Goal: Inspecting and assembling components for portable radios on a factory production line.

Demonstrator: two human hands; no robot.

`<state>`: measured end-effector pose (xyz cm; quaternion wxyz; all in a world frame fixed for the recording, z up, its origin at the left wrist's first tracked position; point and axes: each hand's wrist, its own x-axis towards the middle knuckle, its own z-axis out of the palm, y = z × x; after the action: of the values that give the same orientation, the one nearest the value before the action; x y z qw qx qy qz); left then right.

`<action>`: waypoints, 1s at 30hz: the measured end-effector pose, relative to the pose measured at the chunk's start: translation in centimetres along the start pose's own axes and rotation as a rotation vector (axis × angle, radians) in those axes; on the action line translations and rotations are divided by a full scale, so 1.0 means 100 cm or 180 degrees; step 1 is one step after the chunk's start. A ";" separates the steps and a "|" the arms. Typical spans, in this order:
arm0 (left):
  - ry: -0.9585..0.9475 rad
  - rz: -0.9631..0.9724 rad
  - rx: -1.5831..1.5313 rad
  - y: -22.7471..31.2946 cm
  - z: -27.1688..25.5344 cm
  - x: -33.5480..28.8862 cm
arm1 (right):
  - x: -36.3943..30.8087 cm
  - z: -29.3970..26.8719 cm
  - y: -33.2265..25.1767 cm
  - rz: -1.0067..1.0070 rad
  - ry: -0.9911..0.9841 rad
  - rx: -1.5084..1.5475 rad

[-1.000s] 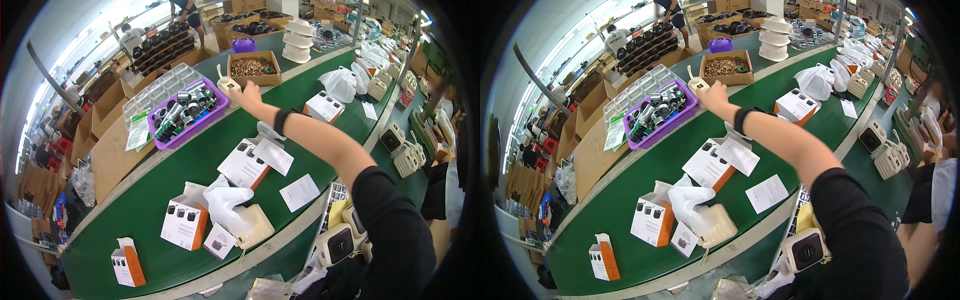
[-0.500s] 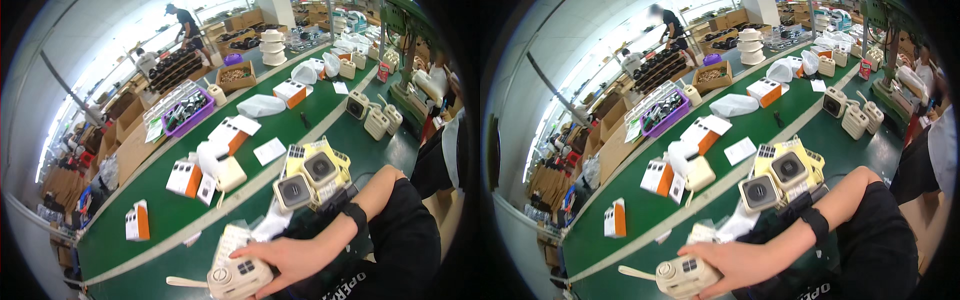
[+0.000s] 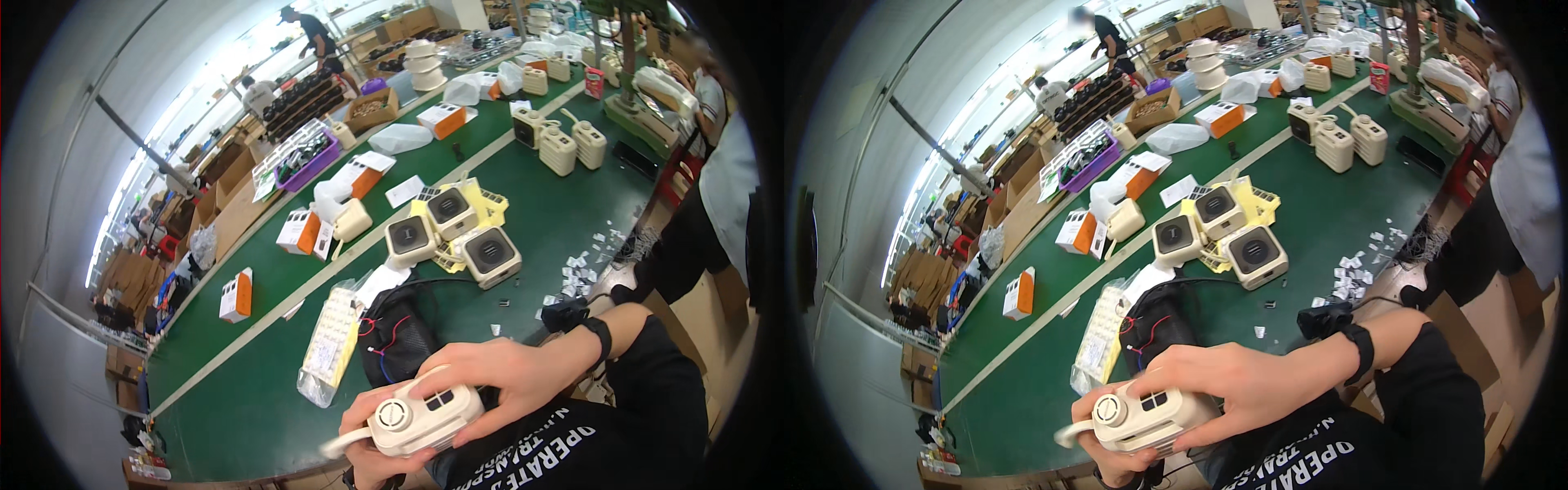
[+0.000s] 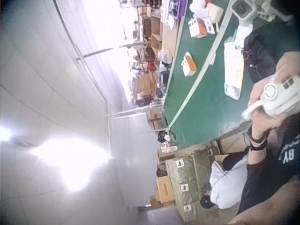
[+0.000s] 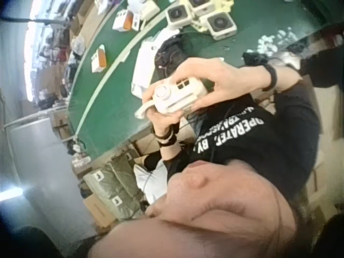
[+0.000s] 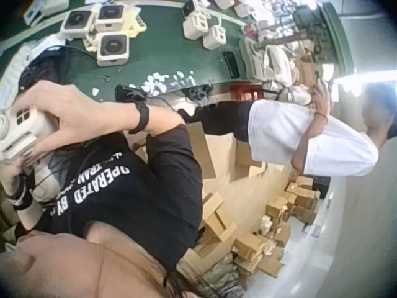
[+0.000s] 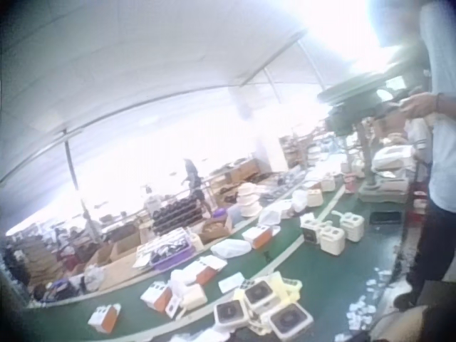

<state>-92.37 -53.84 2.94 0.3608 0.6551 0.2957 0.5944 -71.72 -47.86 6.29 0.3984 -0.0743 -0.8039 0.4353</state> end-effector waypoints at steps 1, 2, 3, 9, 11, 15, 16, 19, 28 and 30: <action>0.0198 -0.0088 -0.0245 0.001 0.006 0.001 | -0.004 -0.001 -0.001 -0.0145 0.0021 -0.0065; 0.0173 -0.0056 -0.0255 0.002 0.009 0.003 | -0.008 -0.001 -0.003 -0.0024 0.0083 -0.0025; 0.0265 -0.0238 -0.0288 0.003 0.012 0.006 | -0.011 -0.004 -0.004 -0.0014 0.0126 -0.0056; 0.0605 -0.0880 -0.0607 -0.005 0.029 0.044 | -0.006 -0.029 0.009 0.0590 0.0483 0.0290; 0.0564 -0.0925 -0.0622 -0.012 0.033 0.058 | -0.003 -0.041 0.014 0.0816 0.0458 0.0506; 0.0774 -0.1086 -0.0625 -0.023 0.038 0.075 | 0.005 -0.054 0.020 0.1255 0.0668 0.1226; 0.0917 -0.1089 -0.0683 -0.025 0.038 0.078 | 0.007 -0.056 0.021 0.1267 0.0724 0.1274; 0.1290 -0.1043 -0.1020 -0.032 0.036 0.082 | 0.008 -0.055 0.020 0.1298 0.0821 0.1409; 0.1288 -0.0620 -0.0576 -0.027 0.029 0.074 | 0.005 -0.035 0.020 0.1117 0.0844 0.1478; 0.1295 -0.0625 -0.0454 -0.023 0.028 0.071 | 0.005 -0.032 0.020 0.1034 0.0861 0.1469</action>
<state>-88.70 -47.08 5.02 0.3952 0.4627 0.3818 0.6957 -70.26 -44.35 6.03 0.4334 -0.1667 -0.6011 0.6504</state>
